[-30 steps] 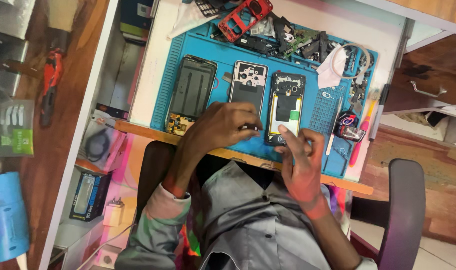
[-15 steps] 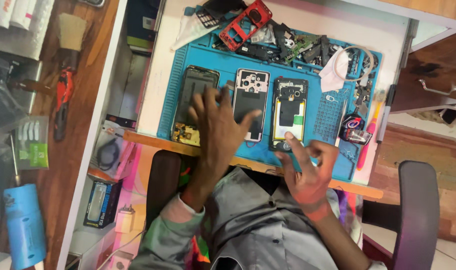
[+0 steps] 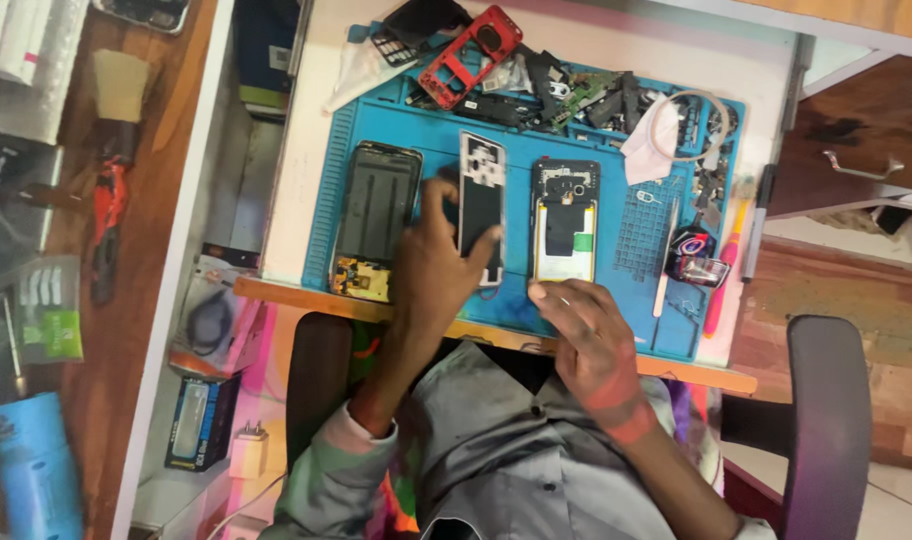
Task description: The person uses a manual screwdriver to remove screws from a smartphone chassis. The person then switches to a blue electric screwdriver to remove additional screws from the same device and another disassembled phone on the workbench.
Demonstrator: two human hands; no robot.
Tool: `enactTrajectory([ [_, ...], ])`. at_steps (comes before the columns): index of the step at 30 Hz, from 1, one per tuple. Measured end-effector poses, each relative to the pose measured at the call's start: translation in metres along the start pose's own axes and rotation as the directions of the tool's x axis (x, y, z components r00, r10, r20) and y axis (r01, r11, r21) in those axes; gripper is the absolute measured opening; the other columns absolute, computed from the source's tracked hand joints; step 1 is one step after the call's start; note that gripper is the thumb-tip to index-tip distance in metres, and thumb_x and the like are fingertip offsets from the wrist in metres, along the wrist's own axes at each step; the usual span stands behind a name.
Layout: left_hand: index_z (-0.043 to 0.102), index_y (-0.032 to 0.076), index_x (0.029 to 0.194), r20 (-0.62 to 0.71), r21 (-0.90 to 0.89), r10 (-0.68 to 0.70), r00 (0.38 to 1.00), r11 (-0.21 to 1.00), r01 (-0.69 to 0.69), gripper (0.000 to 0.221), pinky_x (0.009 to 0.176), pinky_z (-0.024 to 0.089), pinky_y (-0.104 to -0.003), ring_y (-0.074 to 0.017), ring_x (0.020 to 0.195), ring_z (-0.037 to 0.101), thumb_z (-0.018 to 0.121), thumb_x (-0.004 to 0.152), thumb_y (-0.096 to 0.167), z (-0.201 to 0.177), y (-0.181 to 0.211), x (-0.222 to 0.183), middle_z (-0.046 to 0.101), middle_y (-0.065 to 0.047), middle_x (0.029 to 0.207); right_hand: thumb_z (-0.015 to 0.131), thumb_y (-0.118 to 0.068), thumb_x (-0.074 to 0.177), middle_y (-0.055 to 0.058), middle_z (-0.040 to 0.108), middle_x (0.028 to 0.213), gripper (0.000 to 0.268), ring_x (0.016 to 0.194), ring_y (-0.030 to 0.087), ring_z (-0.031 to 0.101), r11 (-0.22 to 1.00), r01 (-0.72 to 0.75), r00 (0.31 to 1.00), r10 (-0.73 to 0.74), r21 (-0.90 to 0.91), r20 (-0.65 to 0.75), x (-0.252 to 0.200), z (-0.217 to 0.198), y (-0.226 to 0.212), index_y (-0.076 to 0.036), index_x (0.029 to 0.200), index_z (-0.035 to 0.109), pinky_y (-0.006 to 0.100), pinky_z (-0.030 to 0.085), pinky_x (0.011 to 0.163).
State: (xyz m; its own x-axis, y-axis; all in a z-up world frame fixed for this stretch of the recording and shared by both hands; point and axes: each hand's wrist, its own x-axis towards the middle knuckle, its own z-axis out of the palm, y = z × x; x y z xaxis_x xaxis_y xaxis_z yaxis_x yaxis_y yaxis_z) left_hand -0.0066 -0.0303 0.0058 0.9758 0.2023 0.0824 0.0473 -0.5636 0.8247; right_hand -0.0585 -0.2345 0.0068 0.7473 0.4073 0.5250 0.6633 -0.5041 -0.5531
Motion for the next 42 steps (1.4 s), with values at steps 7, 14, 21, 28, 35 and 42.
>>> enactTrajectory([
  [7,0.047,0.006,0.123,0.082,-0.464,-0.052,0.995,0.882,0.084,0.044,0.057,0.051,-0.023,-0.0096,0.068,0.073,0.078,0.095,0.02,-0.022,-0.004,0.014,0.079,-0.012,0.082,0.065,0.012,0.093,0.015,0.072,0.116,0.044,0.107,0.031,0.066,0.974,-0.224,0.967,0.22,-0.018,-0.131,0.005,0.0,-0.014,-0.005,0.134,0.058,0.043,0.055,0.091],
  [14,0.045,0.004,0.132,0.123,-0.773,0.048,0.991,0.63,0.065,0.044,0.068,0.05,-0.018,-0.0046,0.083,0.068,0.074,0.1,0.012,-0.024,0.0,0.012,0.078,-0.012,0.1,0.074,-0.01,0.096,0.012,0.069,0.079,0.053,0.067,0.013,0.058,0.653,-0.757,0.651,0.757,0.033,-0.056,0.038,-0.065,0.016,-0.01,0.146,0.058,0.031,0.045,0.059],
  [21,0.047,0.003,0.141,0.197,-0.773,0.058,0.979,0.623,0.119,0.044,0.064,0.049,-0.018,-0.0025,0.077,0.064,0.068,0.103,0.012,-0.018,0.002,0.007,0.077,-0.011,0.1,0.083,-0.021,0.088,0.012,0.071,0.077,0.045,0.067,0.031,0.066,0.712,-0.498,0.805,0.592,-0.494,0.043,0.047,-0.052,0.022,-0.016,0.131,0.07,0.043,0.048,0.059],
  [28,0.046,0.005,0.14,0.292,-0.774,0.068,0.954,0.603,0.194,0.046,0.064,0.049,-0.019,-0.004,0.078,0.066,0.068,0.101,0.014,-0.016,0.01,0.004,0.077,-0.009,0.097,0.069,-0.016,0.101,0.005,0.069,0.1,0.035,0.084,0.013,0.063,0.819,-0.556,0.83,0.554,0.143,0.06,0.049,-0.051,0.015,-0.006,0.134,0.066,0.027,0.052,0.069],
  [35,0.055,0.004,0.135,0.227,-0.65,0.185,0.956,0.76,0.007,0.04,0.073,0.055,-0.019,-0.0057,0.09,0.068,0.071,0.1,0.012,-0.03,0.008,0.007,0.073,-0.006,0.107,0.07,-0.018,0.102,-0.006,0.058,0.085,0.026,0.072,-0.001,0.039,0.528,-0.578,0.742,0.658,0.622,0.13,0.052,-0.011,-0.001,0.004,0.117,0.072,0.02,0.03,0.058],
  [42,0.076,-0.001,0.091,0.019,-0.495,-0.001,1.0,0.869,0.01,0.015,0.055,0.05,-0.02,-0.0057,0.062,0.064,0.082,0.092,0.013,-0.047,-0.009,0.019,0.074,-0.003,0.076,0.076,-0.018,0.1,-0.009,0.05,0.067,0.023,0.062,-0.001,0.031,0.824,-0.524,0.839,0.542,0.218,-0.033,0.042,-0.031,0.0,0.001,0.09,0.068,0.022,0.022,0.052],
])
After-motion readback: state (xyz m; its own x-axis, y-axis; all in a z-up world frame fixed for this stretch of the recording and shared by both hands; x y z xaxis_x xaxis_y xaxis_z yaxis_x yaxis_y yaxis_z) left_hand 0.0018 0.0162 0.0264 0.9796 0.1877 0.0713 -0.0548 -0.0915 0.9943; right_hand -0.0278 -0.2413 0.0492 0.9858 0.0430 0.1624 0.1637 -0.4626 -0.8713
